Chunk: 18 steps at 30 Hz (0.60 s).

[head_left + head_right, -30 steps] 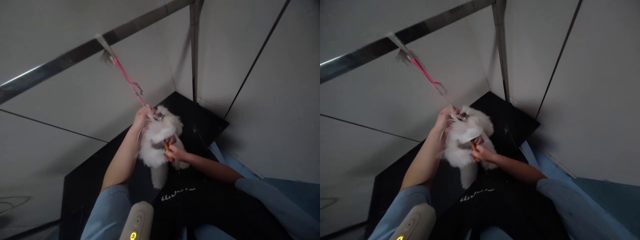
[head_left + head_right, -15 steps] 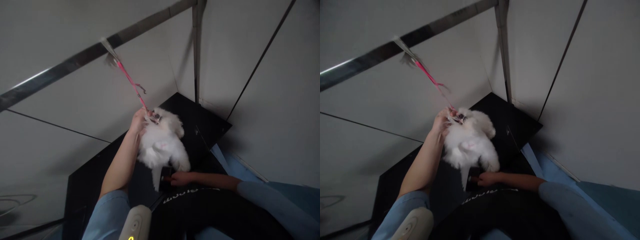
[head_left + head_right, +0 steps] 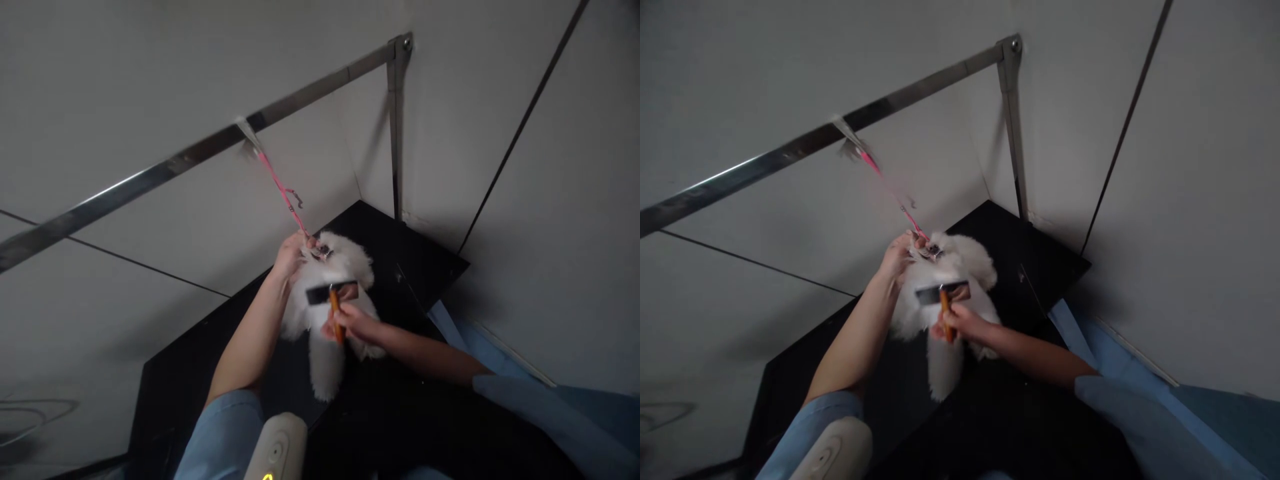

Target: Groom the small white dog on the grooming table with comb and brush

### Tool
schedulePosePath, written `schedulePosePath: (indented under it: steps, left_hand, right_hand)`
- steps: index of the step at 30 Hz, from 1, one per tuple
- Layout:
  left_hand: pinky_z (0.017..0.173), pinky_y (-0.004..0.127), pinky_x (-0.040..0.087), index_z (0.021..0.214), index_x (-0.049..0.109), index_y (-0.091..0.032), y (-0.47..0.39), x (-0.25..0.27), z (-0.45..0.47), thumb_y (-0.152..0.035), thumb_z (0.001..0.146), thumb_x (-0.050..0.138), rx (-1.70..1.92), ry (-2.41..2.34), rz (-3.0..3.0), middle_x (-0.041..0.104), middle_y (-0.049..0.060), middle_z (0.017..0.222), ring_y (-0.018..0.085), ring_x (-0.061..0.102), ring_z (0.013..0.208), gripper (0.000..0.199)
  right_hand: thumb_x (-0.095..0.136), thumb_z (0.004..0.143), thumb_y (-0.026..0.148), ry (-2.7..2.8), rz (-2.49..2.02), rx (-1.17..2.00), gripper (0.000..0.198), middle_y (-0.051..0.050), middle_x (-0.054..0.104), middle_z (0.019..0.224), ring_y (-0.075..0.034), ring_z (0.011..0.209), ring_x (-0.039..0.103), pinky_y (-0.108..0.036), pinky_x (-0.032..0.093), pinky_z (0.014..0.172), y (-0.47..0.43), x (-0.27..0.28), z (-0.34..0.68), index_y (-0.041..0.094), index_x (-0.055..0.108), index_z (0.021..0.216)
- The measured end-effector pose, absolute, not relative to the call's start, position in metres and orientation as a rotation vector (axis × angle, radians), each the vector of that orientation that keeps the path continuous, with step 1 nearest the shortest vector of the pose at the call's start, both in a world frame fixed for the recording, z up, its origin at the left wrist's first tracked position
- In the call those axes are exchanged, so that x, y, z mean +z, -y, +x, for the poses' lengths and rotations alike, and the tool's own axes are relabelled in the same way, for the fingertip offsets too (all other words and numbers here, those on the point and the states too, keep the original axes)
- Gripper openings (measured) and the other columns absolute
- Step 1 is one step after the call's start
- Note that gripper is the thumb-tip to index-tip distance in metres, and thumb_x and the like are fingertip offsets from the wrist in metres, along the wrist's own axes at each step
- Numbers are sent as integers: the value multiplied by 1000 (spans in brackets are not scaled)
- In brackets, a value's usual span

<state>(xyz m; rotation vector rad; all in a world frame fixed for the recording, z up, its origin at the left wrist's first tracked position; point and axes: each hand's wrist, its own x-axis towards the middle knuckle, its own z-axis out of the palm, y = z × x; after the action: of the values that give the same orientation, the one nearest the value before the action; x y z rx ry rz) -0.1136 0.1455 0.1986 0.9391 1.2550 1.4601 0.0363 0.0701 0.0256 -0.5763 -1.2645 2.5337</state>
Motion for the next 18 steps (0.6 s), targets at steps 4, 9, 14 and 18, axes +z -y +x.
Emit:
schedulePosePath:
  steps: [4,9,14,18]
  left_hand:
    - [51,27,52,61,44,-19,-144,196,-116,-44,79,72,1450,-1206,931,56,-1,57,14,58,51,41]
    - [52,27,52,60,44,-19,-141,196,-115,-44,75,76,1425,-1157,962,56,0,59,14,59,54,43]
    - [54,24,50,56,48,-17,-139,193,-114,-44,73,78,1380,-1210,977,58,1,58,13,59,57,43]
    - [55,23,50,55,48,-16,-139,192,-113,-39,73,79,1403,-1196,1001,54,-1,54,11,57,55,43]
  right_hand:
    - [53,93,29,1233,-773,2771,18,-3,65,65,-16,57,63,-29,49,60,-65,32,30,18,50,79]
    - [58,91,31,1121,-706,2475,17,-2,67,74,-13,64,65,-25,47,62,-68,40,26,19,49,84]
    - [59,89,49,1291,-580,2688,30,-2,66,69,-15,58,63,-26,45,56,-68,43,27,21,48,87]
    - [62,87,50,1260,-472,2423,34,-2,69,73,-13,60,64,-23,44,56,-74,46,30,21,47,88]
